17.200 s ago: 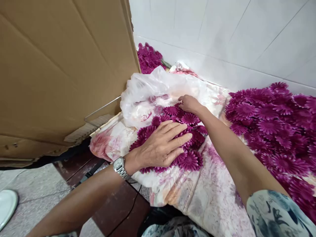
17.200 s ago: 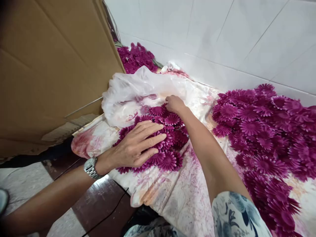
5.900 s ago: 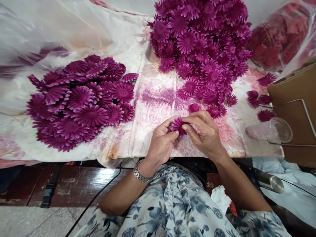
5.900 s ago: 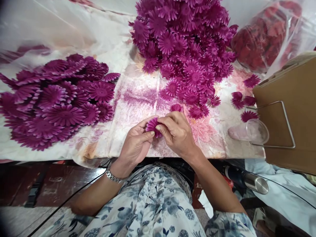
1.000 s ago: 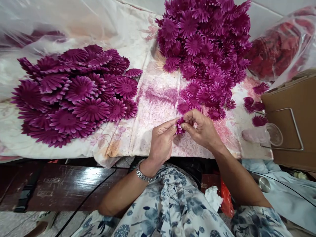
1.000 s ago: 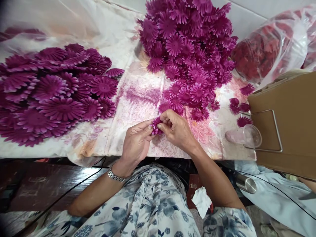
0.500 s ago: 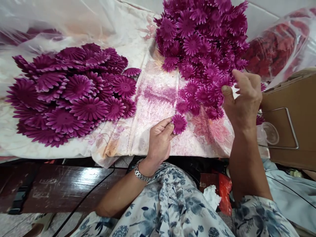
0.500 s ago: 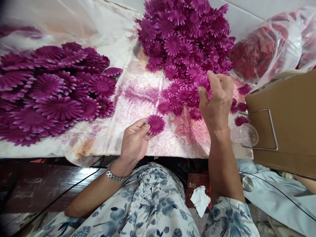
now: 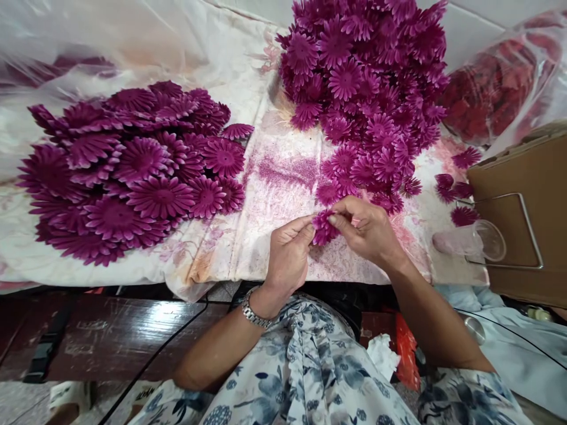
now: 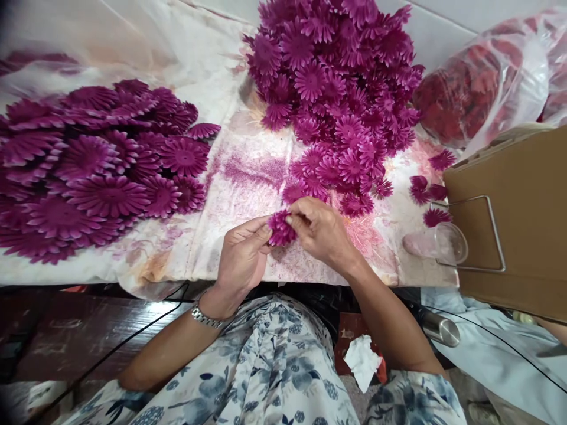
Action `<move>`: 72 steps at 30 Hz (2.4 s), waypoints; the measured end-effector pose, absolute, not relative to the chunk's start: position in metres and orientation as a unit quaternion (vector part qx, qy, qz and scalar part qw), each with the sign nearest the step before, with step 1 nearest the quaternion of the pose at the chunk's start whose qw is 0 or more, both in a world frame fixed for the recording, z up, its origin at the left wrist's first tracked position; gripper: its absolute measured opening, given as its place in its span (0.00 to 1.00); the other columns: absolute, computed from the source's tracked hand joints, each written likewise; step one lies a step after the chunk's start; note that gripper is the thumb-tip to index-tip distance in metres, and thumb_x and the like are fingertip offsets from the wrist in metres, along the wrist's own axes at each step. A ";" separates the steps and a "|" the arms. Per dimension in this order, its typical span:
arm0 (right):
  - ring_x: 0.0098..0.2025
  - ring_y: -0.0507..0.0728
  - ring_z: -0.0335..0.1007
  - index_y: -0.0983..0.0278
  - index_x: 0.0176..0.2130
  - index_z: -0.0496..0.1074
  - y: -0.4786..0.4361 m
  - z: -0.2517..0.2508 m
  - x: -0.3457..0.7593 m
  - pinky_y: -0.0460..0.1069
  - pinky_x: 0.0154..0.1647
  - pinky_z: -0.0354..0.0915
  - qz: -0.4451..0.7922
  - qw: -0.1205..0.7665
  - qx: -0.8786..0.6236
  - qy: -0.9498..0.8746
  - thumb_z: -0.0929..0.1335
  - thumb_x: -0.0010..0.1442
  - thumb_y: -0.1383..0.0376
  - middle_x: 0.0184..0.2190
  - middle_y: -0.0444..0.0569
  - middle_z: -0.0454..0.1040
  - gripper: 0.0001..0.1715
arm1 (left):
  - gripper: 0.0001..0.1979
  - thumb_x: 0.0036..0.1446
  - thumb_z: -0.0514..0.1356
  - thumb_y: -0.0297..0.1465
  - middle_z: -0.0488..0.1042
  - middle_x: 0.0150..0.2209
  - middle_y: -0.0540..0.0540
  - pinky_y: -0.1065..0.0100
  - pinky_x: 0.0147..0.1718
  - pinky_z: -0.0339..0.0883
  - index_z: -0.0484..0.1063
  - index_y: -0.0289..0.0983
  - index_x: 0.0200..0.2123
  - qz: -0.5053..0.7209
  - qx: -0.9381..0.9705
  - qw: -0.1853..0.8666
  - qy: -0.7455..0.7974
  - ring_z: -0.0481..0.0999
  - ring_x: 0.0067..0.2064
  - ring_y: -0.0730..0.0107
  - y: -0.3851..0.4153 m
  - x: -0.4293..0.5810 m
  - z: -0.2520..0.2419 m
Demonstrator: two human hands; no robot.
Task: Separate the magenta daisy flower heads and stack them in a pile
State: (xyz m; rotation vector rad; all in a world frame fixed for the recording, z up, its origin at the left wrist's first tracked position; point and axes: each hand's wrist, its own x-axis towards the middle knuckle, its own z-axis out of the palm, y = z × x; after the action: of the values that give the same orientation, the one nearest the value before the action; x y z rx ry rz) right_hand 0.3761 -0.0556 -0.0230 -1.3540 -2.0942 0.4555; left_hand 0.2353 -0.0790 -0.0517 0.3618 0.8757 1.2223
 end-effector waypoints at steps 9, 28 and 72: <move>0.36 0.57 0.67 0.62 0.40 0.70 -0.026 0.012 0.411 0.54 0.37 0.65 -0.132 0.315 -0.587 -0.734 0.68 0.56 0.64 0.36 0.55 0.72 0.10 | 0.07 0.42 0.66 0.31 0.75 0.24 0.49 0.73 0.27 0.63 0.79 0.36 0.28 0.551 0.173 0.724 0.377 0.68 0.25 0.78 -0.079 0.234 -0.051; 0.27 0.50 0.61 0.63 0.27 0.64 -0.044 -0.006 0.387 0.46 0.28 0.58 0.022 0.322 -0.517 -0.793 0.65 0.58 0.70 0.24 0.44 0.66 0.08 | 0.08 0.40 0.66 0.29 0.76 0.24 0.48 0.74 0.26 0.63 0.79 0.35 0.29 0.552 0.150 0.726 0.383 0.68 0.25 0.77 -0.079 0.234 -0.053; 0.42 0.60 0.66 0.60 0.38 0.70 -0.019 -0.001 0.404 0.55 0.38 0.63 -0.074 0.312 -0.564 -0.761 0.66 0.58 0.55 0.35 0.52 0.71 0.12 | 0.09 0.40 0.68 0.33 0.76 0.25 0.48 0.72 0.28 0.64 0.78 0.35 0.28 0.557 0.164 0.720 0.380 0.70 0.26 0.76 -0.079 0.235 -0.051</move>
State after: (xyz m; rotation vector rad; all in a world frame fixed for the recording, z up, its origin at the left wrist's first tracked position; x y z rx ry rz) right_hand 0.4044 -0.0190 -0.0012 -1.4887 -2.0078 -0.1954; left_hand 0.2347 -0.0794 -0.0513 0.3628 0.8394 1.2301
